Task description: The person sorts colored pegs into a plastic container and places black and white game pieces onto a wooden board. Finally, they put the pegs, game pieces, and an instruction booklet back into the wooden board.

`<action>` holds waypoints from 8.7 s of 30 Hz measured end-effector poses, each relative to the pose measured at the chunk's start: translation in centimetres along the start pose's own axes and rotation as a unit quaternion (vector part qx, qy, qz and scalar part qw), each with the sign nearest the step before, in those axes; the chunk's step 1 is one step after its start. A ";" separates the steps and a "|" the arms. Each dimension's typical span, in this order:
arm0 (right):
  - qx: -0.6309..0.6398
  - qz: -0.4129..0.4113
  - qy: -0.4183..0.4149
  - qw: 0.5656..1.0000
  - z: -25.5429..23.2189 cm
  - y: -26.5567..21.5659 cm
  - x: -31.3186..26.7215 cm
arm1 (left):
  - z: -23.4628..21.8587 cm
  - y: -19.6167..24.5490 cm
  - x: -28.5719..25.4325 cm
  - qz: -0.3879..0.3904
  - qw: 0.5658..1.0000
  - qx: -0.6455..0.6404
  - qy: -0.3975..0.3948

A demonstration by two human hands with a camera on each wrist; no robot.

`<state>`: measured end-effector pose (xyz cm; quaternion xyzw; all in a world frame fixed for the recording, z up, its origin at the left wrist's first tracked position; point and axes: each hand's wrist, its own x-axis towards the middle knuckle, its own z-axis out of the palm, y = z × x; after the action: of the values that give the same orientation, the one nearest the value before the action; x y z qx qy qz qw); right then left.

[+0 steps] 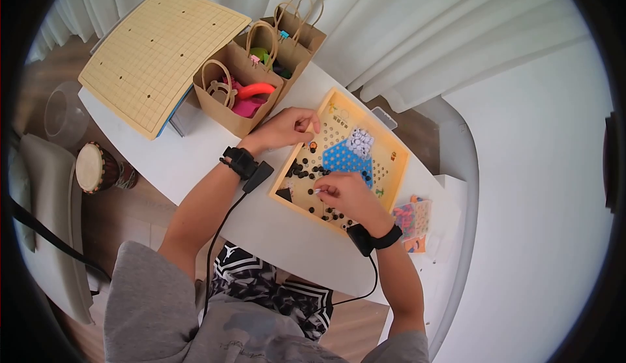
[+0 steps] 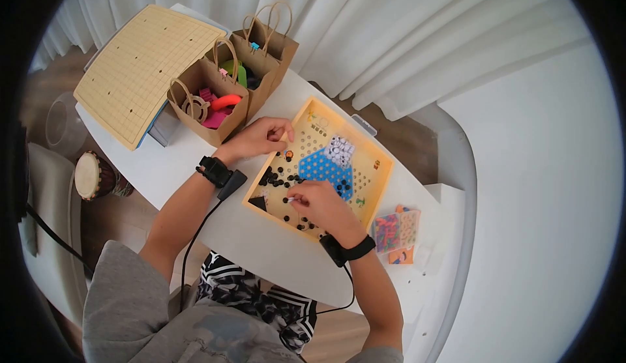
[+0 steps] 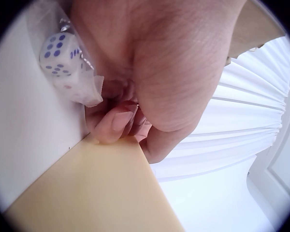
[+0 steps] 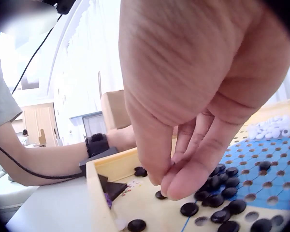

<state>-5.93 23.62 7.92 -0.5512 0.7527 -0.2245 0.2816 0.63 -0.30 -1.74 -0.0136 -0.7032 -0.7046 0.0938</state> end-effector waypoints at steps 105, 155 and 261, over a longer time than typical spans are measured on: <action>-0.231 0.149 0.066 0.959 -2.6 4.2 -10.3 | 0.0 0.1 0.0 -0.019 1.000 -0.013 0.002; -0.173 0.121 0.032 0.977 -1.3 3.1 -10.4 | 0.1 -0.2 0.1 -0.011 1.000 0.008 0.002; 0.440 -0.041 0.431 0.787 2.2 12.8 -17.3 | 21.6 8.7 2.3 0.095 0.744 0.456 -0.479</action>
<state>-9.39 43.79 1.03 -0.2445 0.5923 -0.7565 0.1306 -2.75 20.95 7.39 -0.3719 -0.8882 -0.1882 -0.1936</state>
